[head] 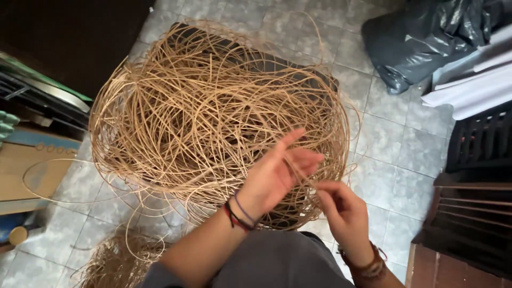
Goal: Tying and weaving natural fibers onto a circular frame to create a decorative object
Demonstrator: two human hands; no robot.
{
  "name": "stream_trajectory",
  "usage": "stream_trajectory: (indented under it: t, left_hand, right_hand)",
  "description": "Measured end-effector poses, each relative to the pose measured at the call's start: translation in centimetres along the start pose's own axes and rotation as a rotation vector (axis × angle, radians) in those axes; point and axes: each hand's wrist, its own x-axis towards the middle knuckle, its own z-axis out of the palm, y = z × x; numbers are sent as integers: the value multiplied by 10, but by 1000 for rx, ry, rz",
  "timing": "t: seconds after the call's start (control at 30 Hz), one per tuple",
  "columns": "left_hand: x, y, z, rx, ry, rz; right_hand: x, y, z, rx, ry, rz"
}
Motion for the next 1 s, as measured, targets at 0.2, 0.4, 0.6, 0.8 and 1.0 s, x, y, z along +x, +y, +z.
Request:
stream_trajectory:
  t: [0.2,0.4,0.6,0.8,1.0]
  left_hand:
    - [15,35,-18,-96,199,244]
    - [-4,-19,19,888,-118,507]
    - [-7,-31,20,664,-53,206]
    - [7,-8,-6,503,-6,331]
    - [2,-39,11,672,-117,266]
  right_hand:
    - [-21,21,-45,-307,-46,89]
    - [-4,-3,-25,-725,-50,-457]
    - [11,12,-13,-520,-113,-108]
    - [19,16,-52,-543,-64,-171]
    - [30,-2,9,-433,-200,-42]
